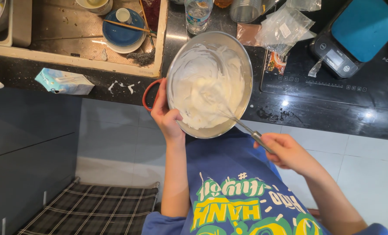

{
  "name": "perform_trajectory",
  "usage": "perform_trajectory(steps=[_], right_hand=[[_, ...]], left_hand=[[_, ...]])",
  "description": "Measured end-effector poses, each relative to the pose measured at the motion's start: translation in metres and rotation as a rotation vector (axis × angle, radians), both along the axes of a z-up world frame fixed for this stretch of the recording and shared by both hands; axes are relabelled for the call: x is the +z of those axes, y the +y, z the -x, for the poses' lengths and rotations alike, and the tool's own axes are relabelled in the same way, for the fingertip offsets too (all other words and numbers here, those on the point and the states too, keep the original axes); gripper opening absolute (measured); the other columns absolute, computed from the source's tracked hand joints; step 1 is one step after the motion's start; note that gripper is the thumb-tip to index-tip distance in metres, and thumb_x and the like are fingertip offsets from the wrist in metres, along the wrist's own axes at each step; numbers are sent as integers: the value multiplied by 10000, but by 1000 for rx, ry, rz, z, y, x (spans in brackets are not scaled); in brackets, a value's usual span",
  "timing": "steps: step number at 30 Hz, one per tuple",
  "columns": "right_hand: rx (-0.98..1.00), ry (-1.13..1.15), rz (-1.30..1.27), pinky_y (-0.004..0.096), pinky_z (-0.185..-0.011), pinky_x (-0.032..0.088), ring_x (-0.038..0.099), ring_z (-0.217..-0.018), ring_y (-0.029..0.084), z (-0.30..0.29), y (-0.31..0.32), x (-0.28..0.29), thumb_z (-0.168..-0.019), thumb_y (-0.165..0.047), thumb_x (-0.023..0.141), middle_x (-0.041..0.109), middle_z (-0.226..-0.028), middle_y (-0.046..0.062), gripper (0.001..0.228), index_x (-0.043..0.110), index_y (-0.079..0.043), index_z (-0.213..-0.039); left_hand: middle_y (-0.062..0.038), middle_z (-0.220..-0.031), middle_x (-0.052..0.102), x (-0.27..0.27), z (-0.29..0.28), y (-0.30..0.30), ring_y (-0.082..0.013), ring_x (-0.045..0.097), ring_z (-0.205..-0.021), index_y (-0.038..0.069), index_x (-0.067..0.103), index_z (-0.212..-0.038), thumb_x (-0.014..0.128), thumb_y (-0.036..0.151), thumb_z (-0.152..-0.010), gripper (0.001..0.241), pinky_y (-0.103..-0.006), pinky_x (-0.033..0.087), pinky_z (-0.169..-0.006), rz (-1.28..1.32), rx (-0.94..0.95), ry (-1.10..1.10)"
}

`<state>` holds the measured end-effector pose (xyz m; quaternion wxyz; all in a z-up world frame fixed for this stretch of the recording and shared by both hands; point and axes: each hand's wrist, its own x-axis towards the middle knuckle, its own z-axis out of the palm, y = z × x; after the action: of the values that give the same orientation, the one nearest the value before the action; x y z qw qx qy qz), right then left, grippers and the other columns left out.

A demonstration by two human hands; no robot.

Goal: Whisking a white cream-like mixture in a metal bowl.

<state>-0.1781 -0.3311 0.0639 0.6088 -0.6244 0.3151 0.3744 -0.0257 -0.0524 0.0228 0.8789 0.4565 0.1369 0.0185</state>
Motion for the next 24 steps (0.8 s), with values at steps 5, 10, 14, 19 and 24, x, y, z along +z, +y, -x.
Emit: perform_trajectory(steps=[5, 10, 14, 19, 24], right_hand=[[324, -353, 693, 389, -442, 409, 483, -430, 197, -30, 15, 28, -933, -282, 637, 569, -517, 125, 306, 752, -32, -1066], [288, -760, 833, 394, -496, 458, 593, -503, 237, -32, 55, 38, -965, -249, 655, 628, -652, 207, 328, 689, -15, -1192], [531, -343, 709, 450, -529, 472, 639, -530, 349, -20, 18, 1, -972, -278, 656, 648, -596, 222, 267, 753, -60, -1092], [426, -558, 903, 442, -515, 507, 682, -573, 344, -47, 4, 33, -961, -215, 649, 666, -671, 212, 216, 766, -66, -1065], [553, -681, 584, 419, -500, 501, 655, -536, 308, -18, 28, 10, -925, -232, 683, 677, -619, 187, 314, 731, -54, -1179]], left_hand=[[-231, -1496, 557, -10, 9, 0, -260, 513, -1428, -136, 502, -1465, 443, -54, -529, 942, -294, 321, -1208, -51, -69, -76], [-228, -1545, 511, -7, 15, -4, -263, 426, -1516, -143, 545, -1421, 451, -56, -516, 914, -332, 269, -1271, -280, -147, -204], [-208, -1553, 518, -6, 8, 6, -276, 436, -1515, -97, 566, -1423, 478, -46, -565, 864, -352, 307, -1273, -213, -138, -139], [-217, -1544, 536, -10, 14, 3, -278, 464, -1485, -102, 570, -1433, 474, -44, -559, 881, -347, 302, -1257, -283, -217, -143], [-238, -1524, 517, -9, 8, 6, -278, 479, -1480, -155, 527, -1409, 490, -63, -570, 845, -355, 339, -1274, -186, -104, -146]])
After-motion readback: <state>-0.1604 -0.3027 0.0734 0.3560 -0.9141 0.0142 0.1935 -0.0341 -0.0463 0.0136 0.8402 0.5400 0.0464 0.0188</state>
